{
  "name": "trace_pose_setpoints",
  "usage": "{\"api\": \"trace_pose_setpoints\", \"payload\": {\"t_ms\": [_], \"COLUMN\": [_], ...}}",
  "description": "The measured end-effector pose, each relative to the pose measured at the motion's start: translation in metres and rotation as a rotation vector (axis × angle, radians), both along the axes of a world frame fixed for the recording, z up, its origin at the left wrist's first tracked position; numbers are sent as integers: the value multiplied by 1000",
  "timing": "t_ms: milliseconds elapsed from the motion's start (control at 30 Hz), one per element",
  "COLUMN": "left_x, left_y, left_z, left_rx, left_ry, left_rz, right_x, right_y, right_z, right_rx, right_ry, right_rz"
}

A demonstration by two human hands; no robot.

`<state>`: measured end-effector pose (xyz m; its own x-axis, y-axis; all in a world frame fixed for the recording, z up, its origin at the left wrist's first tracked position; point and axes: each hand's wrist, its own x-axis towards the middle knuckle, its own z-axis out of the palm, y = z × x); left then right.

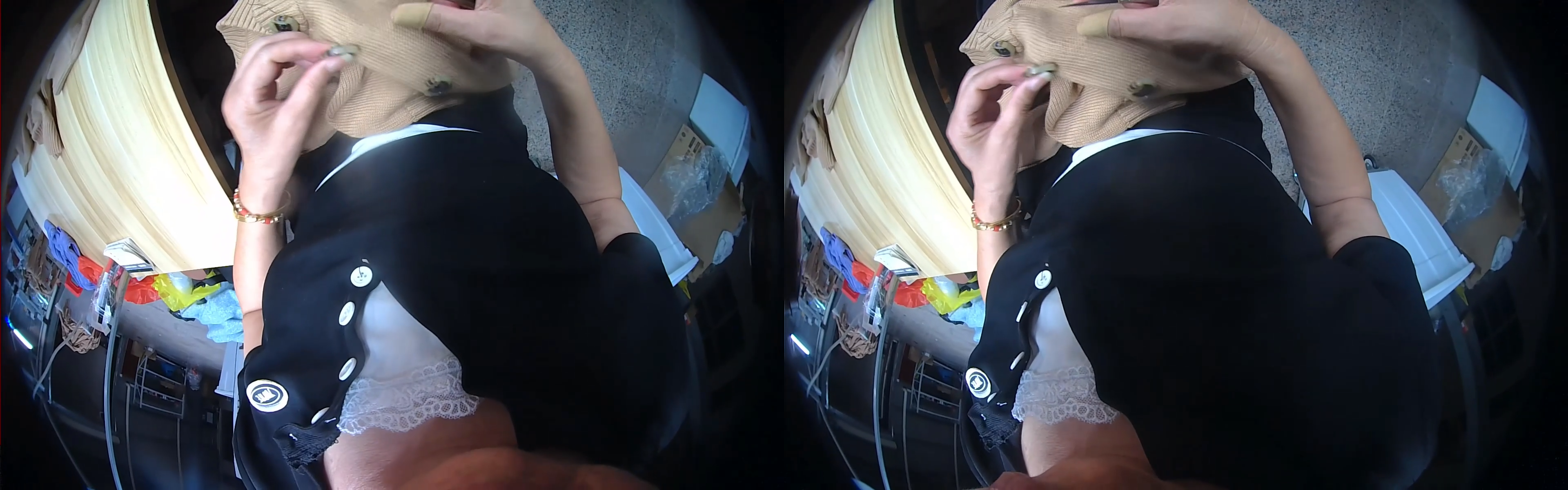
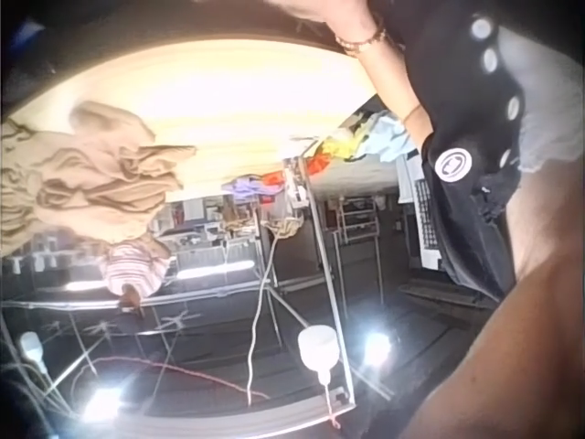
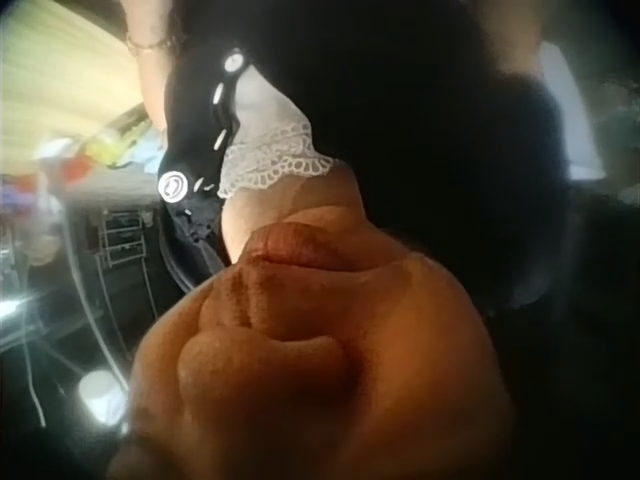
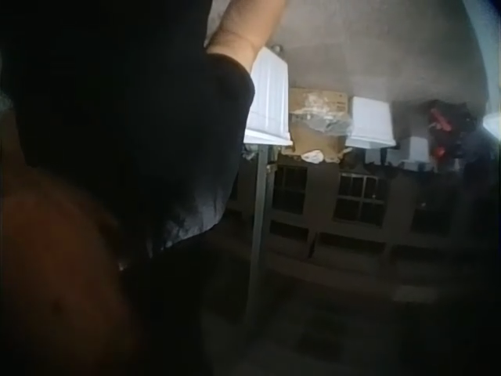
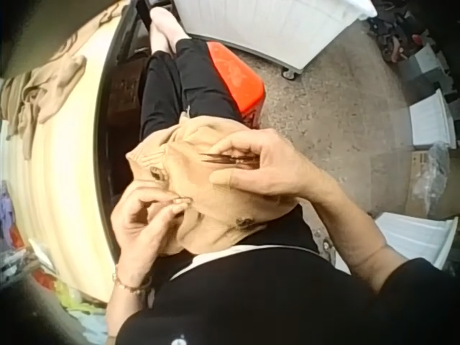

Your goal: Trimming loose threads and inspecting knitted sweaters using thread nippers.

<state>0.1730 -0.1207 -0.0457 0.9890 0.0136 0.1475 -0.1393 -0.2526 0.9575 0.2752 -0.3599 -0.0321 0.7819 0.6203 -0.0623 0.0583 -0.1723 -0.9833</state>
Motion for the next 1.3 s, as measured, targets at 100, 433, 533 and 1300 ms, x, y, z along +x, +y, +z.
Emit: {"api": "trace_pose_setpoints", "payload": {"t_ms": [100, 433, 533, 1300], "left_x": [9, 20, 13, 33], "left_y": [11, 43, 23, -14], "left_z": [13, -17, -8, -11], "left_rx": [-250, 94, 173, 105], "left_ry": [30, 128, 115, 414], "left_rz": [136, 367, 329, 81], "right_x": [6, 6, 3, 54], "right_y": [-5, -3, -5, 27], "right_z": [17, 12, -3, -72], "right_rx": [7, -83, -51, 299], "right_ry": [-145, -268, -135, 143], "right_rz": [-64, -167, -258, -299]}}
